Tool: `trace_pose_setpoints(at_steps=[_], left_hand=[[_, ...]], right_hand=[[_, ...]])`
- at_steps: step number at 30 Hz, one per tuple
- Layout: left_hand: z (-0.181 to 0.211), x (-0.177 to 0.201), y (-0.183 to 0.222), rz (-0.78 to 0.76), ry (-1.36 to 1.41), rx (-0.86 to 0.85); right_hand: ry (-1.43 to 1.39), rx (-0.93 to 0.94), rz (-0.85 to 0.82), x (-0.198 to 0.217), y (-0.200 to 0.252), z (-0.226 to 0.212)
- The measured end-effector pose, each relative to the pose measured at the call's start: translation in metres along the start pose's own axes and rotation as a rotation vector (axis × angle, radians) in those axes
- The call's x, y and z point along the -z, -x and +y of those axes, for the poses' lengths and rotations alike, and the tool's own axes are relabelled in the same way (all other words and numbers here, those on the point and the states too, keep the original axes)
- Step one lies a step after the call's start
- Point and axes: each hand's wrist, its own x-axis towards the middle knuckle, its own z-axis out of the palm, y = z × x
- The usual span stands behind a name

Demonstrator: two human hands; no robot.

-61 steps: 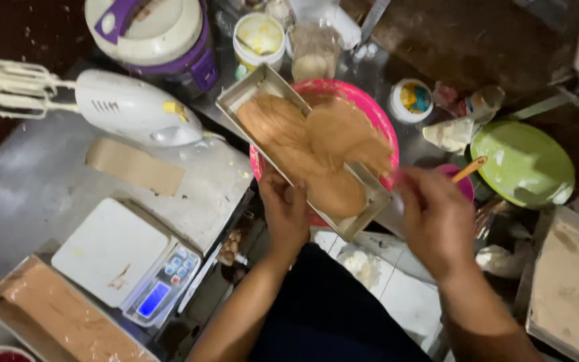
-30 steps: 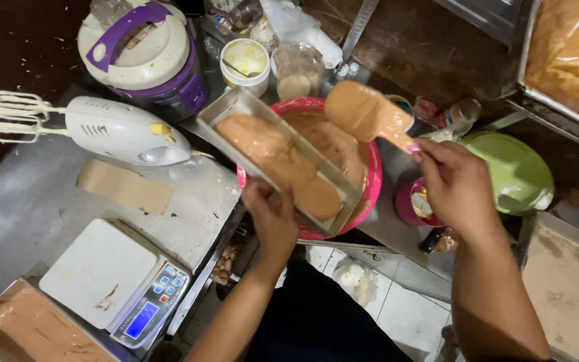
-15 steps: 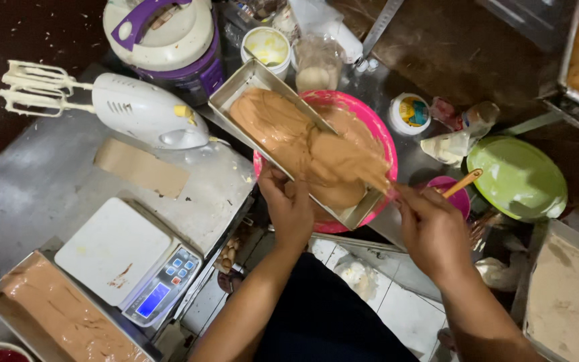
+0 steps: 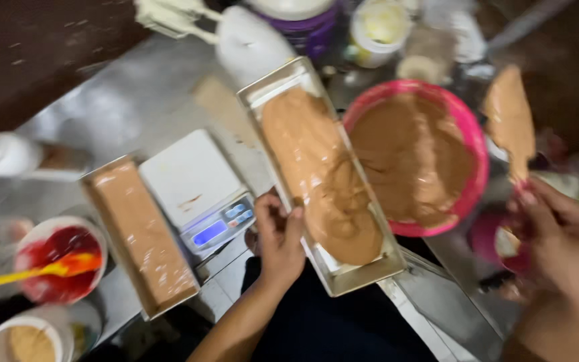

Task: The person fills rectangular metal baking pans with batter using a wooden spatula, levels the batter by hand, and then pours the remaining batter from a pink bowl into a large square pan.

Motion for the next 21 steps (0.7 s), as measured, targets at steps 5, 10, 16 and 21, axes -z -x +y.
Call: trace_pose_setpoints(at_steps=[5,10,16,21], left_hand=[[0.009,0.067,-0.001,0.468,-0.181,0.132],[0.012,0.087,-0.049,0.551,-0.313,0.106],[-0.001,0.092,-0.085,0.659,-0.542,0.109],[-0.011,0.097,-0.082,0.719,-0.792,0.079]], right_hand=[[0.421,0.048,-0.112,0.007,-0.023,0.056],[0.473,0.044,-0.227,-0.017,-0.048,0.097],[0.516,0.128,-0.244,-0.029,-0.063,0.113],[0.638,0.266,-0.277,-0.024,-0.082,0.15]])
